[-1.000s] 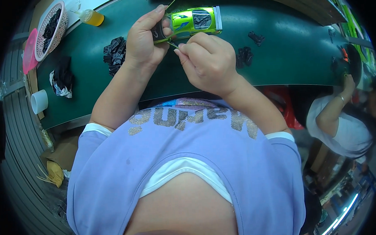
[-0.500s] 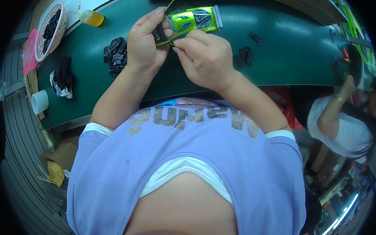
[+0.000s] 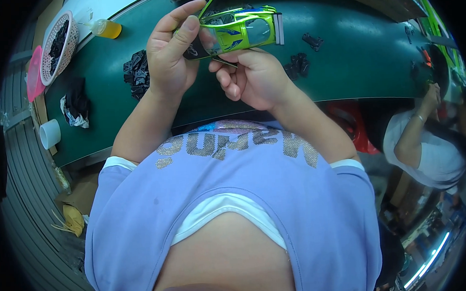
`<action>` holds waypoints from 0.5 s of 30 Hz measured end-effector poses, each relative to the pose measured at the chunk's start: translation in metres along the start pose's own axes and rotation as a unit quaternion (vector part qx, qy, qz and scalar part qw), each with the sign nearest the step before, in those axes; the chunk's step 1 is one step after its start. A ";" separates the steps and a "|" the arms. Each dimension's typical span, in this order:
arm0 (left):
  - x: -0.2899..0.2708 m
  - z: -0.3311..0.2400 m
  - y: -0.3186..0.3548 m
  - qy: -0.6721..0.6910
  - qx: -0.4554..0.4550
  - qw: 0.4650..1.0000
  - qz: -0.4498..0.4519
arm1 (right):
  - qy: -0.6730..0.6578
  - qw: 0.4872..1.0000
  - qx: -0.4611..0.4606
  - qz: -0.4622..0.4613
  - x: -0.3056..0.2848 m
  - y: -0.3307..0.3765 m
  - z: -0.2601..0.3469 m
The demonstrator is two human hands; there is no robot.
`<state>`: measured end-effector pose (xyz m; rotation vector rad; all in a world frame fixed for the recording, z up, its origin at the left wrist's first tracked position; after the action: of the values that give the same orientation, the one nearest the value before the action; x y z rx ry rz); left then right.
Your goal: The person assembles toy car bodies by attaching plastic components by hand, then applies liquid from a bottle onto small plastic parts on the table.
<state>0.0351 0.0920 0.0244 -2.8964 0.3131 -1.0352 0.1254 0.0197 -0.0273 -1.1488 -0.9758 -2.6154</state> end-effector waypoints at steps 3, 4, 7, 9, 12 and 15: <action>-0.007 0.001 0.001 -0.079 -0.016 0.992 -0.092 | 0.058 0.996 -0.031 -0.055 -0.010 -0.002 0.007; -0.010 0.002 0.001 -0.080 -0.016 0.992 -0.093 | 0.058 0.996 -0.030 -0.054 -0.010 -0.002 0.007; -0.014 -0.006 -0.001 -0.245 0.065 0.964 -0.083 | 0.065 0.995 -0.030 -0.062 -0.010 -0.002 0.006; -0.005 -0.025 0.004 -0.244 0.167 0.953 -0.071 | -0.018 1.000 0.017 -0.005 0.002 -0.002 -0.004; -0.013 -0.023 0.001 -0.220 0.188 0.955 -0.067 | -0.047 0.998 0.031 0.013 0.008 -0.004 -0.009; -0.007 -0.027 0.004 -0.213 0.197 0.955 -0.061 | -0.051 0.998 0.015 0.045 0.009 -0.004 -0.008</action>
<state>0.0118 0.0898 0.0408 -2.6899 -0.0883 -0.3950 0.1132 0.0194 -0.0273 -1.2972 -0.9550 -2.4865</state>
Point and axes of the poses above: each hand's wrist, its own y-axis away from the middle knuckle, its own x-axis out of the palm, z = x × y, the point moved 9 cm from there along -y, towards the middle knuckle, and after that the axes turned 10 degrees about -z, right-handed, at the moved point
